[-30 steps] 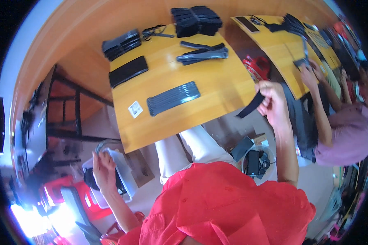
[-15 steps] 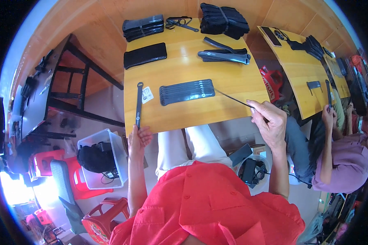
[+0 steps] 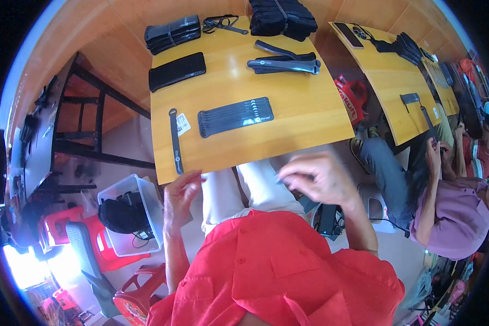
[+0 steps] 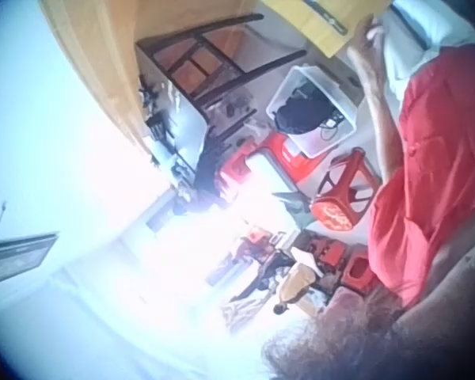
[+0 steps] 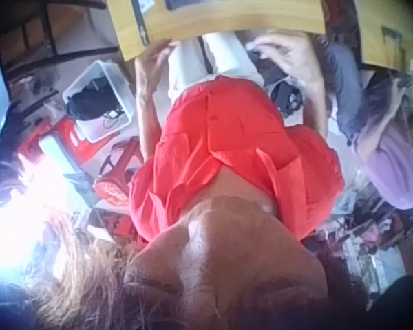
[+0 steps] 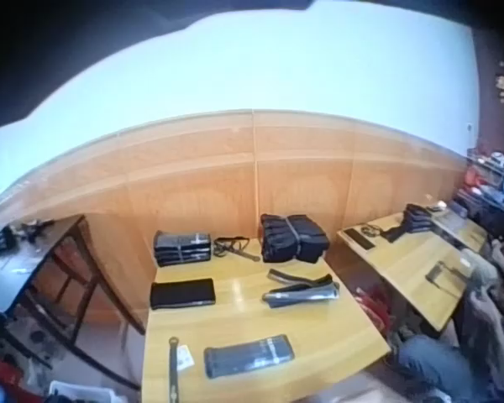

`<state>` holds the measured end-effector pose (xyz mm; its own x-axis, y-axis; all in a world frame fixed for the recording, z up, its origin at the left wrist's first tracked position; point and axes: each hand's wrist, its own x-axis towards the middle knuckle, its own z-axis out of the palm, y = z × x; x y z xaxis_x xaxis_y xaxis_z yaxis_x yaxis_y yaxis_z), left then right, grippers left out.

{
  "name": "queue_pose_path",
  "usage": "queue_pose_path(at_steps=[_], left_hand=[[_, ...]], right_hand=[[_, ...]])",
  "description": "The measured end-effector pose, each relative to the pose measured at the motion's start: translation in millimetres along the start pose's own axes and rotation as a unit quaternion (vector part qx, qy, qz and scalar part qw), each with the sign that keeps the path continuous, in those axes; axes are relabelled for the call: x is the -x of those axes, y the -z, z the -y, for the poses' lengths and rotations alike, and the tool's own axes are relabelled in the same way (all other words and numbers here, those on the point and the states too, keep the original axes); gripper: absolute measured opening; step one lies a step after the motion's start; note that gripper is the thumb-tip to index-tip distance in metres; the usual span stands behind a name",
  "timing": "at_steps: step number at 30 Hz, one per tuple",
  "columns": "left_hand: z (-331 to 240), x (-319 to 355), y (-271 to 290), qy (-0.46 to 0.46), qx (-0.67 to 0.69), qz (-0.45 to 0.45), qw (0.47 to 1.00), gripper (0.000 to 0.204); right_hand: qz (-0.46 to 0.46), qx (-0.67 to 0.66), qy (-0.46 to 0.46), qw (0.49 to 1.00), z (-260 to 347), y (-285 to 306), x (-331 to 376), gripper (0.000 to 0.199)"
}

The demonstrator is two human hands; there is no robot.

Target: Assembling and preparing black fabric straps by attaching components and organizing them at a workstation.

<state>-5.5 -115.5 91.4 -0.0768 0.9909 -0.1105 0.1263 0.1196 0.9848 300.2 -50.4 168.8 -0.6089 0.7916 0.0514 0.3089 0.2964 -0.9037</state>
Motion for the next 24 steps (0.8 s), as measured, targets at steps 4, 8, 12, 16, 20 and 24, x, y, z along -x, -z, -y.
queue_pose_path(at_steps=[4,8,12,16,20,24], left_hand=[[-50,-10,-51,-0.161,-0.007,0.156,0.975,0.047],[-39,-10,-46,0.087,0.049,0.289,0.952,0.022],[-22,-13,-24,0.057,-0.026,0.268,0.961,0.015],[-4,-16,-5,0.074,-0.107,0.237,0.963,0.016],[23,-23,5,0.06,-0.027,0.173,0.983,0.017],[28,-38,-2,0.088,0.018,0.039,0.995,0.011]], right_hand=[[0.093,0.048,0.131,0.986,17,-34,-23,0.02],[0.044,0.073,0.089,0.992,25,-17,-27,0.026],[-0.02,0.039,-0.013,0.999,-10,-14,-14,0.024],[-0.036,0.042,-0.12,0.991,-36,-17,-16,0.02],[-0.053,-0.005,-0.164,0.985,-63,-21,-23,0.015],[-0.104,-0.123,-0.186,0.969,-87,-22,-30,0.009]])
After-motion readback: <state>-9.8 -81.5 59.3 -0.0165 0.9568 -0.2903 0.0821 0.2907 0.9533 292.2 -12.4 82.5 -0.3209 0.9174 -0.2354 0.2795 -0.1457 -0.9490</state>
